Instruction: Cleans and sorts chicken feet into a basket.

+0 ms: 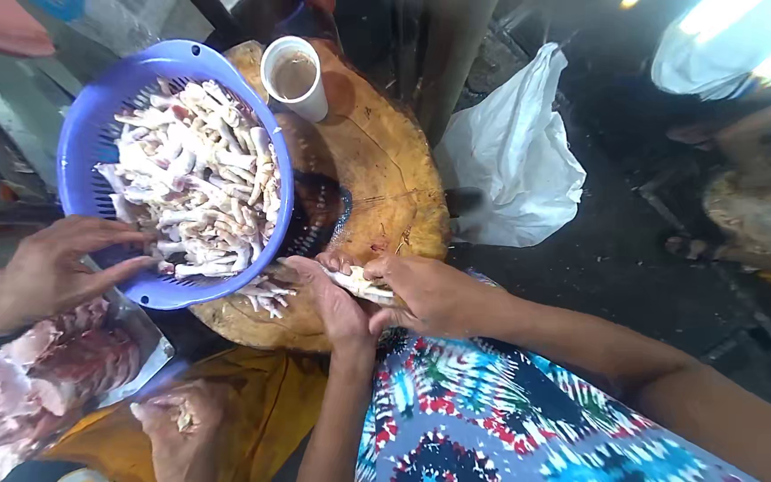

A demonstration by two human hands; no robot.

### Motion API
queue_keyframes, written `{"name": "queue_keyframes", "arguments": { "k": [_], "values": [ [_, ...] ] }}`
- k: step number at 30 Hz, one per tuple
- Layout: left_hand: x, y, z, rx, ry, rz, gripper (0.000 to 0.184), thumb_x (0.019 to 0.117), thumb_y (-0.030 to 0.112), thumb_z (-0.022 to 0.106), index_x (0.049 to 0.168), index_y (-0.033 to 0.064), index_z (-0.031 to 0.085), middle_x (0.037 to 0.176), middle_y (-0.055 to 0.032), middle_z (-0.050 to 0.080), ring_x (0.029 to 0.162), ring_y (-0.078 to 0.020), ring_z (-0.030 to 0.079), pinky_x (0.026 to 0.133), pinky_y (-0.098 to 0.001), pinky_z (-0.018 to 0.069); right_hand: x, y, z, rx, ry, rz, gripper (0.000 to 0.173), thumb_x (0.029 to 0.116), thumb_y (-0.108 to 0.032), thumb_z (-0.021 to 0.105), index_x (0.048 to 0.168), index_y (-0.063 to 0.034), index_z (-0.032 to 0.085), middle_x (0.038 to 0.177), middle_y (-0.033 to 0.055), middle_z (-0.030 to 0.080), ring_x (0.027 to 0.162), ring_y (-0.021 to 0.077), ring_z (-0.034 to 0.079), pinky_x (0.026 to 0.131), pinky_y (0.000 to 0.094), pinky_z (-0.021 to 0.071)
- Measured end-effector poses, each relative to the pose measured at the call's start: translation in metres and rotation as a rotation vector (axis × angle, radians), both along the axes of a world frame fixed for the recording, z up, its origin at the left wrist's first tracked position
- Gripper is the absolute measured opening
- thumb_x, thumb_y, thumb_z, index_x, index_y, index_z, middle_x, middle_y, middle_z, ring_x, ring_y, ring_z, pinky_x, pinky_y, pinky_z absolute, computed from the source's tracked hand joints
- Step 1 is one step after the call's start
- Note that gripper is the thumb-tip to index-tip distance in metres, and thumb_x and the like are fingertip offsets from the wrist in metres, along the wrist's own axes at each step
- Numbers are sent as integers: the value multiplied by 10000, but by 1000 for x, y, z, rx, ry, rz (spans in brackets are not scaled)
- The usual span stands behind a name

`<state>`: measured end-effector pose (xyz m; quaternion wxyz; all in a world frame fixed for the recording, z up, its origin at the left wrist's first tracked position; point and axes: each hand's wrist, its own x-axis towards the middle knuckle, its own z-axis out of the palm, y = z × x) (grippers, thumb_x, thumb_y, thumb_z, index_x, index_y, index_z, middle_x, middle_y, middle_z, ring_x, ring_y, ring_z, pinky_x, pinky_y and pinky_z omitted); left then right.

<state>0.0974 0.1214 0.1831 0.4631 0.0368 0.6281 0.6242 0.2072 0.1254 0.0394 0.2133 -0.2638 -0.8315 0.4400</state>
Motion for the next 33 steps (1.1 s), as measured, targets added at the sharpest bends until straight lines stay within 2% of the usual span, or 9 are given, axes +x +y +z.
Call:
{"name": "queue_keyframes", "arguments": {
  "k": [2, 4, 7, 11, 16, 21, 25, 29, 33],
  "values": [
    [-19, -33, -99, 309, -28, -66, 283, 1100, 224, 366, 928, 99, 552, 692, 10, 577, 592, -53, 597, 576, -215, 552, -4, 1, -4, -76, -85, -50, 368, 1046, -377, 568, 1159, -33, 638, 976, 96, 687, 888, 199, 690, 796, 388, 595],
    [-28, -46, -148, 344, 28, -69, 154, 1040, 240, 541, 985, 103, 585, 720, -7, 618, 625, -95, 643, 599, -284, 586, -4, 4, -10, -193, -116, -24, 421, 1068, -458, 490, 1114, -62, 627, 886, 73, 659, 834, 188, 675, 740, 406, 578],
    [-26, -48, -158, 359, 240, -11, 122, 1020, 212, 603, 923, 138, 603, 763, 38, 629, 668, -45, 634, 633, -228, 582, -6, -2, -11, -291, -34, 71, 533, 1064, -548, 410, 1032, -63, 627, 782, 50, 594, 725, 165, 612, 631, 389, 514],
    [-24, -48, -160, 517, 243, -22, 226, 895, 284, 786, 904, 174, 590, 833, 38, 633, 729, -54, 645, 645, -234, 587, -10, -8, -9, -626, 147, 102, 469, 1104, -384, 409, 1037, -12, 688, 849, 16, 638, 800, 18, 590, 746, 239, 498],
    [-32, -45, -158, 651, 497, -220, 388, 998, 568, 533, 797, 237, 539, 785, 106, 562, 707, -14, 579, 620, -176, 511, -11, -4, -1, -836, 248, 61, 397, 1109, -310, 406, 1034, -24, 670, 858, -41, 619, 811, -48, 577, 758, 176, 494],
    [-32, -46, -153, 628, 518, -202, 416, 1028, 566, 455, 788, 234, 530, 717, 120, 516, 621, 1, 523, 581, -170, 477, -10, -2, -5, -712, 223, 157, 354, 1088, -282, 453, 1035, -12, 676, 804, -37, 609, 727, -49, 541, 674, 165, 457],
    [-35, -41, -150, 591, 279, -124, 526, 1073, 557, 249, 781, 199, 502, 665, 81, 492, 537, -42, 492, 509, -196, 461, -11, -5, 0, -633, 216, 147, 387, 1077, -222, 408, 1052, 46, 686, 863, 26, 649, 785, -27, 562, 730, 181, 474],
    [-34, -40, -147, 611, 9, -31, 632, 1066, 578, 136, 734, 173, 489, 590, 67, 444, 478, -62, 449, 466, -207, 415, -8, -10, -2, -490, 225, 151, 377, 1058, -197, 386, 828, 9, 603, 691, 7, 497, 655, 23, 477, 611, 204, 393],
    [-32, -41, -145, 566, -147, 37, 697, 1042, 620, 79, 712, 153, 477, 555, 51, 422, 444, -76, 435, 443, -212, 411, 1, -12, -9, -452, 225, 196, 374, 1069, -218, 361, 895, 0, 610, 668, 3, 487, 621, 39, 479, 581, 217, 395]
  ]
}}
